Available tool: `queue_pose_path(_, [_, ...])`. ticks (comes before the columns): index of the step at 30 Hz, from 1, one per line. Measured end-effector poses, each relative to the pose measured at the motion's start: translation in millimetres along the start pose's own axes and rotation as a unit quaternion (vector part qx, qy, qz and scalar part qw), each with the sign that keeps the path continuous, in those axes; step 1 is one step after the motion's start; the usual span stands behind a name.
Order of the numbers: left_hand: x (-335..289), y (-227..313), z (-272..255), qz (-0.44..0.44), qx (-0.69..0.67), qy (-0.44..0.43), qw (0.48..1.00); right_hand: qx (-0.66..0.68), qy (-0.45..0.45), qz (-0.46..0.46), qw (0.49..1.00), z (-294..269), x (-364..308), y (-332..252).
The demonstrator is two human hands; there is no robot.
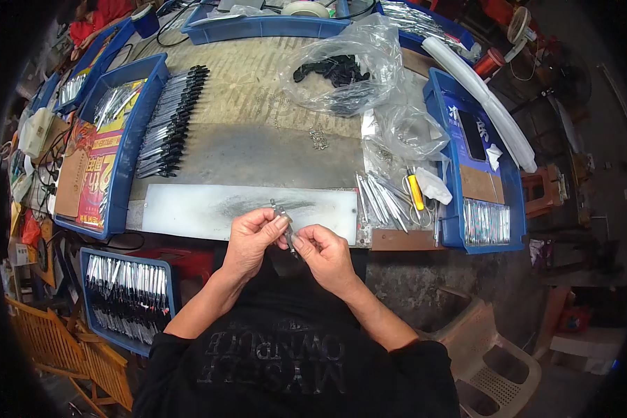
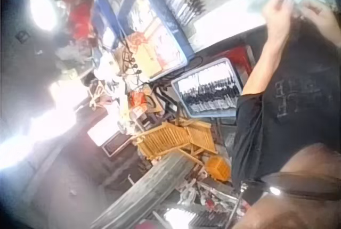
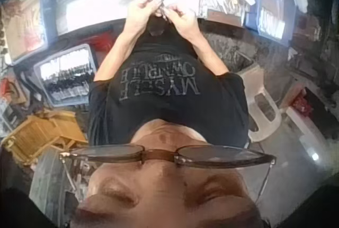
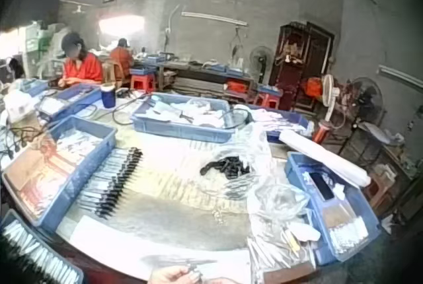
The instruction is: The person assembles small metal and plastic parts together by hand on the work board and arranges the assembled pieces in rows on the table.
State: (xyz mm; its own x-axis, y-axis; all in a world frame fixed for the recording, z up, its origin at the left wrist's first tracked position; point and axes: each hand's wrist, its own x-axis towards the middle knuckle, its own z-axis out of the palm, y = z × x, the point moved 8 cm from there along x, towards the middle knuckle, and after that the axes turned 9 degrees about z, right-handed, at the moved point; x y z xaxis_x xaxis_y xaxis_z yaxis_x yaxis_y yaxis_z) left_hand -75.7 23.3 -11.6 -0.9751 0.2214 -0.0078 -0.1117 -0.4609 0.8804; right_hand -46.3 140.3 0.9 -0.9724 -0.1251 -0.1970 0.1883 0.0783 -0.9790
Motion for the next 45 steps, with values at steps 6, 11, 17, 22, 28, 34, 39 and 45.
queue_pose_path(6, [0, 0, 2, 0.011, 0.000, 0.002, 1.000, 0.009, 0.025, 0.005, 1.000, -5, 1, 1])
queue_pose_path(11, [-2, -4, 4, -0.007, 0.011, -0.009, 1.000, 0.021, 0.027, 0.001, 0.999, -4, 1, 0])
queue_pose_path(17, [-2, -6, 2, -0.013, 0.024, -0.013, 1.000, 0.007, 0.027, -0.011, 1.000, -2, 1, -3])
queue_pose_path(22, [-2, -5, 2, -0.018, 0.023, -0.010, 1.000, -0.002, 0.027, -0.013, 1.000, -1, 2, -2])
queue_pose_path(28, [-2, -6, 1, -0.027, 0.031, -0.011, 0.999, -0.033, 0.036, -0.024, 0.998, -3, 3, 2])
queue_pose_path(34, [-2, -9, 0, -0.035, 0.026, -0.026, 0.999, -0.067, 0.040, -0.028, 0.997, -3, 3, 1])
queue_pose_path(39, [-1, -12, 0, -0.040, 0.024, -0.033, 0.998, -0.085, 0.040, -0.037, 0.995, -3, 3, 0])
queue_pose_path(45, [-1, -11, 0, -0.045, 0.028, -0.027, 0.998, -0.097, 0.038, -0.034, 0.994, -2, 3, -2])
